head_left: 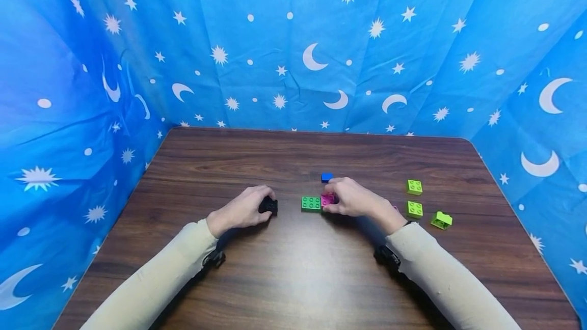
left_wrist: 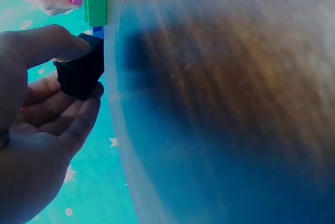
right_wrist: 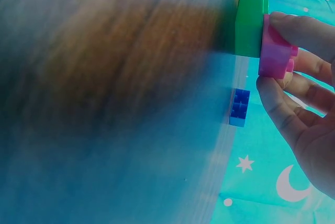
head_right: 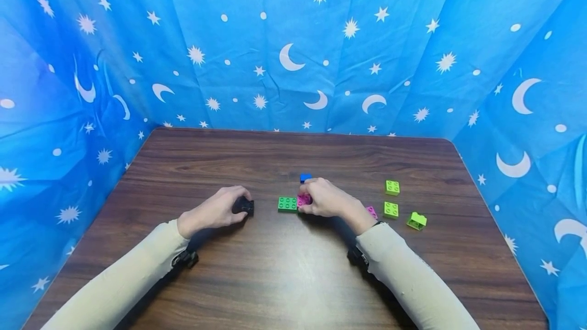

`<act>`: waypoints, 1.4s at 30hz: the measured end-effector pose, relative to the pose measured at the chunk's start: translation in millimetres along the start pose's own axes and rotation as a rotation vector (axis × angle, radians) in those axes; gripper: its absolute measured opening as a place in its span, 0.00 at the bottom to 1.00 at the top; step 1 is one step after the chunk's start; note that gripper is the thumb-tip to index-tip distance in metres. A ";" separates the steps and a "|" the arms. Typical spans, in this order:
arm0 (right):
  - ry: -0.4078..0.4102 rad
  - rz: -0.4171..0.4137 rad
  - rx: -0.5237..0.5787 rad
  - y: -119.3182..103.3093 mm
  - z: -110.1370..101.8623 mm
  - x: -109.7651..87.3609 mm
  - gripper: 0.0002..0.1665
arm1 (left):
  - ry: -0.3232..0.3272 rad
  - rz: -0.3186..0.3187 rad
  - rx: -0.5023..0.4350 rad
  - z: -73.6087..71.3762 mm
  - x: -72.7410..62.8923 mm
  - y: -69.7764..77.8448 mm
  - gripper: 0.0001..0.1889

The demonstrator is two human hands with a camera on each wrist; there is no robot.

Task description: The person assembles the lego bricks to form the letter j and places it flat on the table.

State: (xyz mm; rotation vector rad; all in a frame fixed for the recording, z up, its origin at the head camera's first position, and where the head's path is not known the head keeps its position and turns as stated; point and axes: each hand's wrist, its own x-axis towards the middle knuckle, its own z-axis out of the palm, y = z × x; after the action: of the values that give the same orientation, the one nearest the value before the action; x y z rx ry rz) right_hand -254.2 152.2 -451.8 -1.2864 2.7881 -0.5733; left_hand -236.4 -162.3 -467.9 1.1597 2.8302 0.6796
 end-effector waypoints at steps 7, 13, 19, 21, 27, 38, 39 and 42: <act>-0.015 0.002 0.003 -0.3 1.5 -0.1 0.11 | 0.010 -0.002 0.033 3.0 3.3 2.2 0.23; -0.008 0.005 -0.002 -0.4 1.6 -0.1 0.12 | 0.047 -0.018 -0.024 5.6 9.4 3.7 0.19; -0.001 0.002 -0.007 -0.6 1.2 -0.3 0.12 | 0.038 -0.019 -0.049 9.1 14.0 7.7 0.20; 0.003 -0.001 -0.012 -0.6 1.2 -0.3 0.12 | 0.031 -0.027 -0.053 10.0 15.3 9.2 0.20; 0.006 0.001 -0.016 -0.7 1.2 -1.2 0.12 | 0.024 0.009 -0.053 11.5 22.4 13.9 0.21; 0.008 0.007 -0.014 -0.7 2.3 -0.6 0.13 | 0.007 0.052 -0.017 12.2 36.5 19.0 0.22; 0.007 0.008 -0.011 -0.6 2.6 -0.4 0.13 | 0.007 0.053 -0.016 12.5 37.8 19.6 0.22; 0.013 0.014 -0.010 -0.1 2.6 -0.6 0.13 | 0.013 0.065 -0.019 13.5 42.7 21.3 0.22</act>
State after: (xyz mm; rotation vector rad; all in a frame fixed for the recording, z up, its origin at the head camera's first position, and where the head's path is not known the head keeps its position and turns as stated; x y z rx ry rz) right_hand -253.3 151.7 -454.3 -1.2681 2.8122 -0.5700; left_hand -250.9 -115.0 -465.2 1.2533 2.8017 0.7181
